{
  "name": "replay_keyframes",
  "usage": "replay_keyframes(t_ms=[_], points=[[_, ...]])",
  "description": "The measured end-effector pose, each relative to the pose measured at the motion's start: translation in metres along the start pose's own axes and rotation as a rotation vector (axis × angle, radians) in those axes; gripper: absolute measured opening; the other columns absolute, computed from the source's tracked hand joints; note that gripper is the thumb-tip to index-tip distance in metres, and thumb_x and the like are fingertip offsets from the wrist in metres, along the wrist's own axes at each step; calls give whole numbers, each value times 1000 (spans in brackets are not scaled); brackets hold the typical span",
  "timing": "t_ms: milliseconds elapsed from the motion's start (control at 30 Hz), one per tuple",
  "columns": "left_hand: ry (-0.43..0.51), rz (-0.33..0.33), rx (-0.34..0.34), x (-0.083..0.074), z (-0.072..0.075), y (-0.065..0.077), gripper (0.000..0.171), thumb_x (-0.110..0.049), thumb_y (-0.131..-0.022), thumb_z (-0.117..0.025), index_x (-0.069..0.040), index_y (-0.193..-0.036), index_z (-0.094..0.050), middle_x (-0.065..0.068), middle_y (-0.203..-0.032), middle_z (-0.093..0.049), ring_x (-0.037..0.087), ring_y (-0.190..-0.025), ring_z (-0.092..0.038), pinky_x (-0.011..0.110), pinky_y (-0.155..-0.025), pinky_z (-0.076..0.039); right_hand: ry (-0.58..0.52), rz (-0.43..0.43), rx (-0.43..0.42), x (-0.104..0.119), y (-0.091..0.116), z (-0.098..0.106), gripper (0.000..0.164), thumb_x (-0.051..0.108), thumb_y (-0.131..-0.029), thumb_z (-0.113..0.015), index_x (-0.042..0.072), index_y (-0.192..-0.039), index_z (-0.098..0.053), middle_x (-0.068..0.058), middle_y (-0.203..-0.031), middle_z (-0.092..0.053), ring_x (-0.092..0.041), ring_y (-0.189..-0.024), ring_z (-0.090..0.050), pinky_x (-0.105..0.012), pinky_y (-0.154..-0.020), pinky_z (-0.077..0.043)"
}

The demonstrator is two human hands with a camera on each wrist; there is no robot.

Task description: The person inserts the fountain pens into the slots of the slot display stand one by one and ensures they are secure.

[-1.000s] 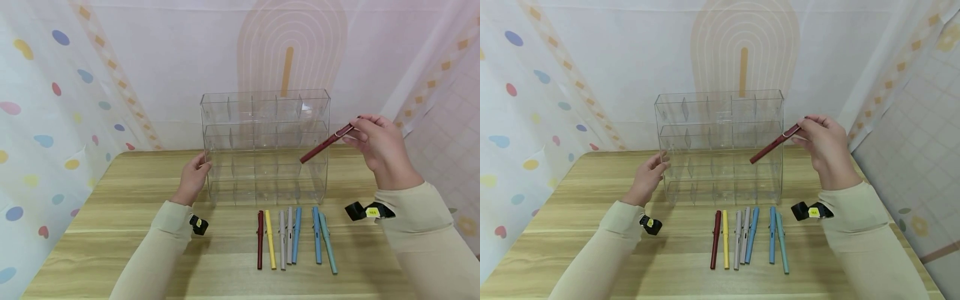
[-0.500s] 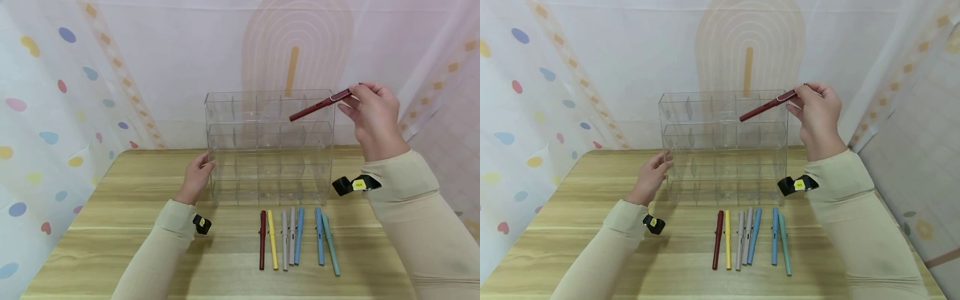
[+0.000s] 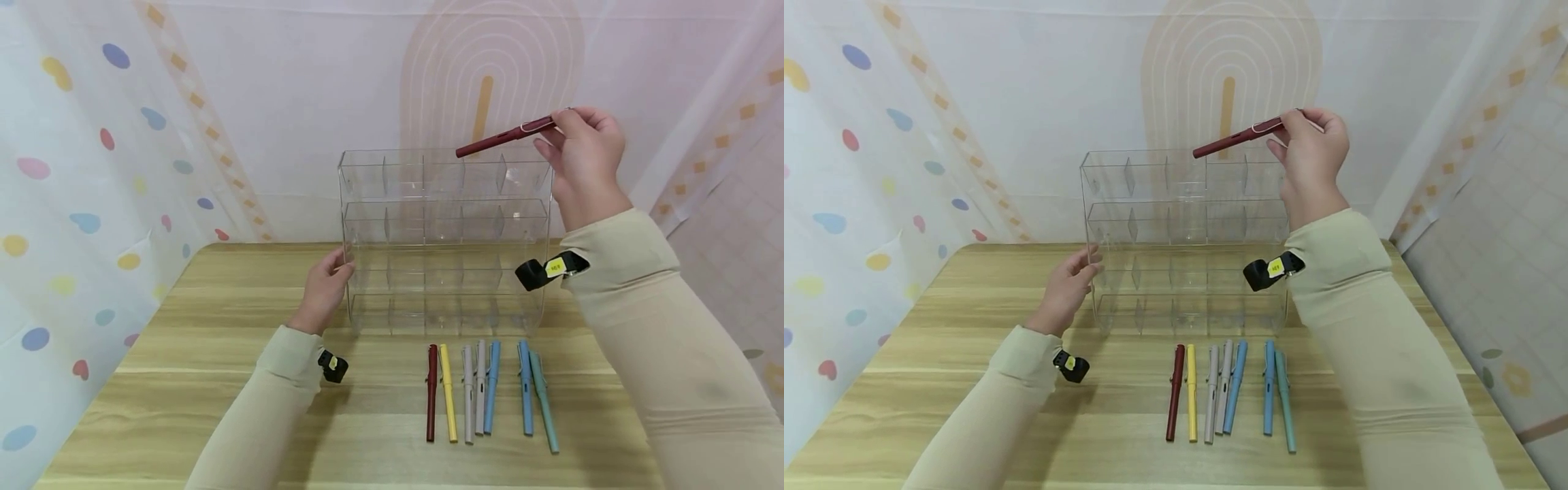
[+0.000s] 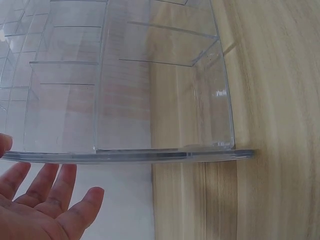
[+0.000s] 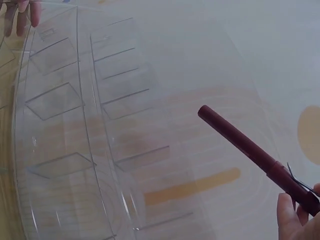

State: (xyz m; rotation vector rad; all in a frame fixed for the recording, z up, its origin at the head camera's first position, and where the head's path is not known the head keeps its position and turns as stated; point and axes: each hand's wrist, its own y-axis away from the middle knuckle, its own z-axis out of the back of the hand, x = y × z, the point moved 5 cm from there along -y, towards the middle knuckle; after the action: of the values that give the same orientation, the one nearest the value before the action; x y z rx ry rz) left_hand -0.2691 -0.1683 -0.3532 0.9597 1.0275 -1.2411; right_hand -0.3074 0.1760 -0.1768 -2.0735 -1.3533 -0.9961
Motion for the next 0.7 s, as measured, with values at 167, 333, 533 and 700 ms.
replay_keyframes(t_ms=[167,333,533,700], points=[[5,7,3,1,-2,0,47,-14,-100,-46,-8,-146,-41,17,-139,-49,30,-127,-46,46,-107,-37,43,-12,-22,-10,-3,-6,18,-3,-88,-64,8,-93,-51,-5,-94,-57,-17,-74,-66,-24,-58,-53],[23,4,4,2,-5,0,47,-12,-99,-46,-7,-146,-41,19,-137,-49,29,-126,-47,46,-107,-36,87,-4,-27,-20,-3,-9,20,-4,-88,-64,9,-93,-49,-5,-95,-56,-17,-78,-67,-23,-58,-54],[16,-3,8,2,-4,1,48,-14,-99,-46,-9,-147,-40,17,-137,-50,29,-126,-47,45,-106,-37,113,13,-11,-30,-1,-14,23,-7,-85,-65,9,-90,-50,-5,-95,-55,-15,-75,-67,-23,-61,-55],[2,-4,10,2,-3,3,49,-14,-99,-44,-9,-148,-39,14,-139,-49,28,-127,-47,45,-106,-38,200,14,24,-38,2,-19,22,-4,-86,-67,8,-98,-53,-4,-99,-52,-16,-86,-66,-25,-71,-56]])
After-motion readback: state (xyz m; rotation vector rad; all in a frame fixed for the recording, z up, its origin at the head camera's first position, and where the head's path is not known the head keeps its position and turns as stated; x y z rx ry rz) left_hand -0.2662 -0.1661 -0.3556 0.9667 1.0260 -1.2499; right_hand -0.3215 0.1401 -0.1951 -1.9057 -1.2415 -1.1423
